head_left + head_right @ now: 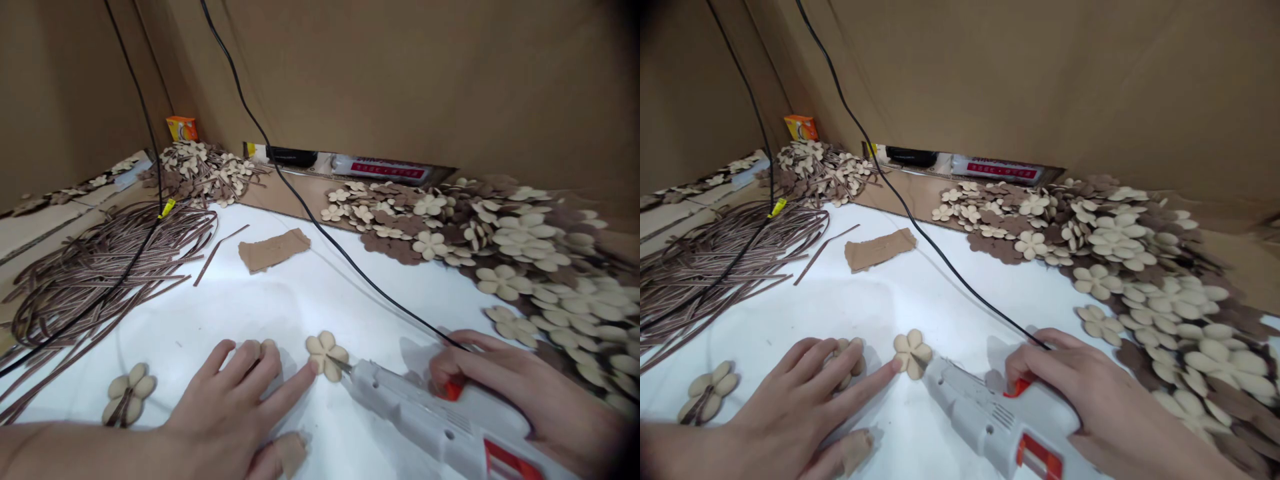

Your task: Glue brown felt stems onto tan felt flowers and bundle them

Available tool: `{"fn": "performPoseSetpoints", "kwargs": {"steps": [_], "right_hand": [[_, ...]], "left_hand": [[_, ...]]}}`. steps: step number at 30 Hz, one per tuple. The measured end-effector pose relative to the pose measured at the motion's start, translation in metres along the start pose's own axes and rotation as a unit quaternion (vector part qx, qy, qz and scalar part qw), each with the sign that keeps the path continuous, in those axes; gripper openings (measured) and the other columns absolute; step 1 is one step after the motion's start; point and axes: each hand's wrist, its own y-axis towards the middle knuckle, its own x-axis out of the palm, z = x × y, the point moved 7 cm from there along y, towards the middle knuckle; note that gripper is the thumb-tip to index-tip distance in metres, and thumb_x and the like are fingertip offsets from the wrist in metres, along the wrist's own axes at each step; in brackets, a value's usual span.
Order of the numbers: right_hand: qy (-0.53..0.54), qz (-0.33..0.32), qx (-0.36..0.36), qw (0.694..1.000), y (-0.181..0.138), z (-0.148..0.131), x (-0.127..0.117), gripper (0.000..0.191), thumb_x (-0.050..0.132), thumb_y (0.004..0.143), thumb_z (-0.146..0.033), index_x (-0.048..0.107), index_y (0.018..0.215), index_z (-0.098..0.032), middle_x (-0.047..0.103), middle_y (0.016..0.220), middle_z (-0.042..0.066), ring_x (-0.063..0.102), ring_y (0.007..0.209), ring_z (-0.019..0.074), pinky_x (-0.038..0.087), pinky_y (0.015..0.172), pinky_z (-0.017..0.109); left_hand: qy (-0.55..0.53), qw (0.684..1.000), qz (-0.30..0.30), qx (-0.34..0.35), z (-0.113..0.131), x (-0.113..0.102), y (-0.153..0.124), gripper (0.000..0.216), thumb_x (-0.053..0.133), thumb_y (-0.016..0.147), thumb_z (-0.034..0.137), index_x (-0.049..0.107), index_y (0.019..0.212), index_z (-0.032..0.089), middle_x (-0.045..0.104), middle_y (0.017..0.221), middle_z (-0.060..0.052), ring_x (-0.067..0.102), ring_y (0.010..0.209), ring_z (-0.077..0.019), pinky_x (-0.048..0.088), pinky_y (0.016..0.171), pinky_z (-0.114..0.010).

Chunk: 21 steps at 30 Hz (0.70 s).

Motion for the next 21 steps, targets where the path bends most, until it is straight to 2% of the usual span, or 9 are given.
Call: {"fn": "performPoseSetpoints", "kwargs": {"steps": [6, 13, 18, 21], "right_hand": [[0.0, 0.009, -0.005, 1.0, -0.0006, 0.0007, -0.0003, 0.02, 0.055, 0.058, -0.017, 0.058, 0.075, -0.028, 0.061, 0.071, 0.003, 0.058, 0.07, 0.0236, 0.046, 0.061, 0.032], [0.003, -0.001, 0.005, 1.0, -0.0026, 0.0049, 0.0022, 0.024, 0.054, 0.055, -0.014, 0.057, 0.073, -0.029, 0.06, 0.073, 0.003, 0.057, 0.07, 0.0234, 0.047, 0.06, 0.034], [0.0, -0.005, 0.027, 1.0, -0.0021, 0.0041, 0.0018, 0.02, 0.055, 0.056, -0.014, 0.056, 0.07, -0.029, 0.059, 0.072, 0.002, 0.056, 0.072, 0.023, 0.046, 0.064, 0.034], [0.003, -0.03, 0.05, 0.998, -0.0009, 0.0043, 0.0014, 0.013, 0.058, 0.06, -0.021, 0.057, 0.071, -0.029, 0.058, 0.075, 0.002, 0.056, 0.073, 0.0227, 0.046, 0.065, 0.034]], "left_hand": [[-0.002, 1.0, 0.019, 0.004, 0.0007, -0.003, 0.0, 0.06, 0.034, 0.087, 0.049, 0.021, 0.143, 0.031, 0.052, 0.12, -0.011, 0.046, 0.098, -0.0285, 0.036, 0.083, -0.048], [-0.012, 1.0, -0.001, -0.005, -0.0008, -0.004, 0.0017, 0.059, 0.033, 0.087, 0.051, 0.023, 0.142, 0.032, 0.052, 0.12, -0.01, 0.045, 0.097, -0.0278, 0.035, 0.083, -0.047], [-0.009, 1.0, 0.004, 0.002, 0.0008, -0.0042, 0.0024, 0.057, 0.033, 0.088, 0.05, 0.026, 0.141, 0.031, 0.052, 0.119, -0.011, 0.045, 0.096, -0.0281, 0.036, 0.081, -0.048], [-0.002, 1.0, 0.006, 0.001, 0.0025, -0.0051, 0.0026, 0.056, 0.032, 0.088, 0.051, 0.029, 0.14, 0.031, 0.053, 0.118, -0.011, 0.045, 0.095, -0.0281, 0.035, 0.081, -0.048]]}}
